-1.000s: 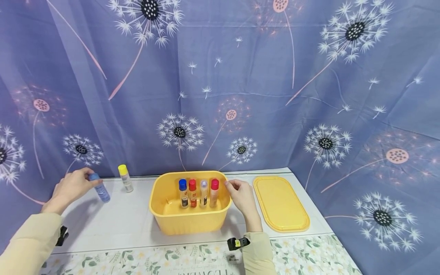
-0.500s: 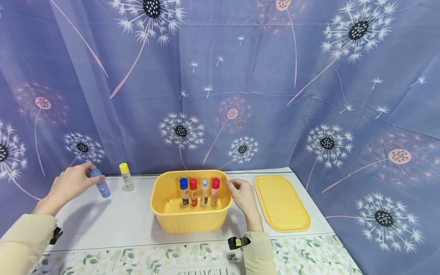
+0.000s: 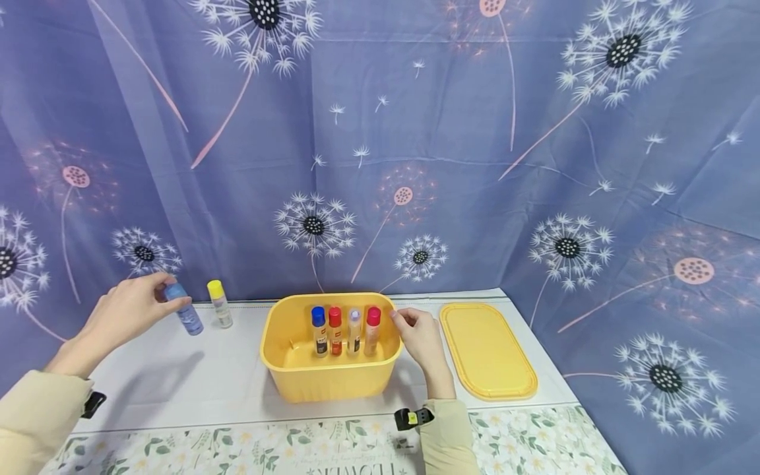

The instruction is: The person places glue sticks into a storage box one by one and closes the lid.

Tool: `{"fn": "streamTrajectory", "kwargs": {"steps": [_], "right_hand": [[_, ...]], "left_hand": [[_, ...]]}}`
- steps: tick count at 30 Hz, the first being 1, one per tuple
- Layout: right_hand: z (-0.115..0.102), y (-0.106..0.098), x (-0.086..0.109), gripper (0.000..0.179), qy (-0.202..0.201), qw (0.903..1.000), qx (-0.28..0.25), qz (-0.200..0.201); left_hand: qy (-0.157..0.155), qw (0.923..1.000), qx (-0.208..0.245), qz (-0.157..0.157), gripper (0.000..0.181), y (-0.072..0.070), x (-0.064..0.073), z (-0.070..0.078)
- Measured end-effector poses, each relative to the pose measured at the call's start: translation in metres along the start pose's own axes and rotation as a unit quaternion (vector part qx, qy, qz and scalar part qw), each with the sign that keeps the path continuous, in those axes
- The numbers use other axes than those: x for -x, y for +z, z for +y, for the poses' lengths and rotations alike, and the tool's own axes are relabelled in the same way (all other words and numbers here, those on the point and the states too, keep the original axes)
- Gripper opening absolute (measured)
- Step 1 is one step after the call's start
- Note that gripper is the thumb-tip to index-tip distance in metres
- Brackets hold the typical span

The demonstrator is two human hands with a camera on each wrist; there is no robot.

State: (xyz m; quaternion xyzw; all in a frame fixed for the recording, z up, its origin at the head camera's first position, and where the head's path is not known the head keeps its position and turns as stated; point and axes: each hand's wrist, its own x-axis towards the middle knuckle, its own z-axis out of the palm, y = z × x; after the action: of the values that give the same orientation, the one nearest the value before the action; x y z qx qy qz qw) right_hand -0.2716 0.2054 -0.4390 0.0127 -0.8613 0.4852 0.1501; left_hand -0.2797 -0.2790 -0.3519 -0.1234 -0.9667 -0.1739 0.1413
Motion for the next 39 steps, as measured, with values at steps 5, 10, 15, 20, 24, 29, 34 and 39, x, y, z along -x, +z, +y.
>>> {"fn": "streamTrajectory", "kwargs": {"steps": [5, 10, 15, 20, 24, 29, 34, 39], "right_hand": [[0.0, 0.001, 0.001, 0.022, 0.003, 1.0, -0.001, -0.001], [-0.001, 0.004, 0.002, 0.022, 0.005, 1.0, 0.0, -0.005], [-0.001, 0.006, 0.002, 0.023, 0.006, 0.9999, -0.002, -0.011], [-0.001, 0.003, 0.002, 0.025, 0.004, 0.9999, 0.007, -0.012], [-0.002, 0.0, 0.001, 0.025, 0.003, 0.9999, 0.009, -0.01], [-0.002, -0.003, -0.002, 0.026, 0.002, 0.9999, 0.007, -0.01], [-0.002, -0.003, -0.003, 0.024, -0.001, 1.0, 0.009, -0.002], [-0.001, -0.001, -0.001, 0.023, 0.0, 0.9999, 0.011, -0.007]], "left_hand": [[0.009, 1.0, 0.0, -0.002, 0.046, -0.007, 0.003, 0.014], [0.023, 0.9997, -0.003, 0.0, 0.038, -0.016, 0.006, 0.028], [0.051, 0.9987, 0.001, 0.007, 0.039, -0.023, 0.007, 0.044], [0.064, 0.9979, 0.013, 0.004, 0.042, -0.03, 0.005, 0.064], [0.078, 0.9965, 0.029, 0.002, 0.043, -0.034, 0.0, 0.08], [0.097, 0.9943, 0.043, 0.009, 0.038, -0.038, -0.005, 0.101], [0.121, 0.9907, 0.062, 0.011, 0.034, -0.035, -0.011, 0.121], [0.128, 0.9884, 0.082, -0.007, 0.034, -0.028, -0.015, 0.135]]}}
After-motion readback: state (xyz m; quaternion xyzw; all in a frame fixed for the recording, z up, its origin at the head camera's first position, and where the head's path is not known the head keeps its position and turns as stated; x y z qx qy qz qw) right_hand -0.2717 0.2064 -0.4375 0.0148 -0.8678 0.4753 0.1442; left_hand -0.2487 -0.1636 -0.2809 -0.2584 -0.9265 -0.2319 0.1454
